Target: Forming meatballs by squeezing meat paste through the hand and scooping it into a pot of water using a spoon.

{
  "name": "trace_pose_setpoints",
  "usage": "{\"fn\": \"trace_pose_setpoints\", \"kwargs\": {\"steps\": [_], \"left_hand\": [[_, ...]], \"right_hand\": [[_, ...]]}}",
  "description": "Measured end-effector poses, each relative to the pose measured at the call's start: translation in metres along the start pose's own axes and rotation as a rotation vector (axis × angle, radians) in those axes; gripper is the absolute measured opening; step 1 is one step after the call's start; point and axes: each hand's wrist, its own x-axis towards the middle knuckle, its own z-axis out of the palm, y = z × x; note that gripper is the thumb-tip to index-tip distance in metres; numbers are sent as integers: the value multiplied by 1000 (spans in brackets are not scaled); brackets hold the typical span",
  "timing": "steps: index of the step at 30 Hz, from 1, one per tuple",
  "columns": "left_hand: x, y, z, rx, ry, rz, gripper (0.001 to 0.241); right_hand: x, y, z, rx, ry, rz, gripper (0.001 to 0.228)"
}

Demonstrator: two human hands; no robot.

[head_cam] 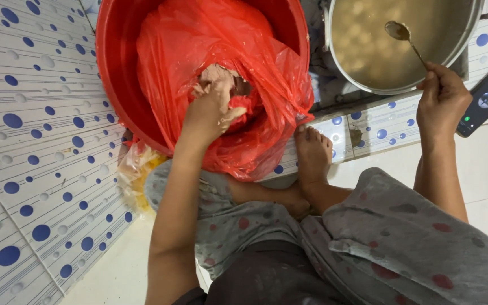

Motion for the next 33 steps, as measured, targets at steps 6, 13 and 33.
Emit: {"fn": "trace_pose_setpoints", "kwargs": {"steps": [6, 13, 33], "left_hand": [[7, -7, 11, -489, 458, 55, 10], [22, -67, 24, -1198, 474, 104, 31], [26, -75, 12, -1457, 359, 81, 34]], "right_hand": [[2, -18, 0, 51, -22, 32, 21], [2, -57, 23, 191, -67, 65, 23], [-3, -207, 163, -414, -870, -709, 21]]}}
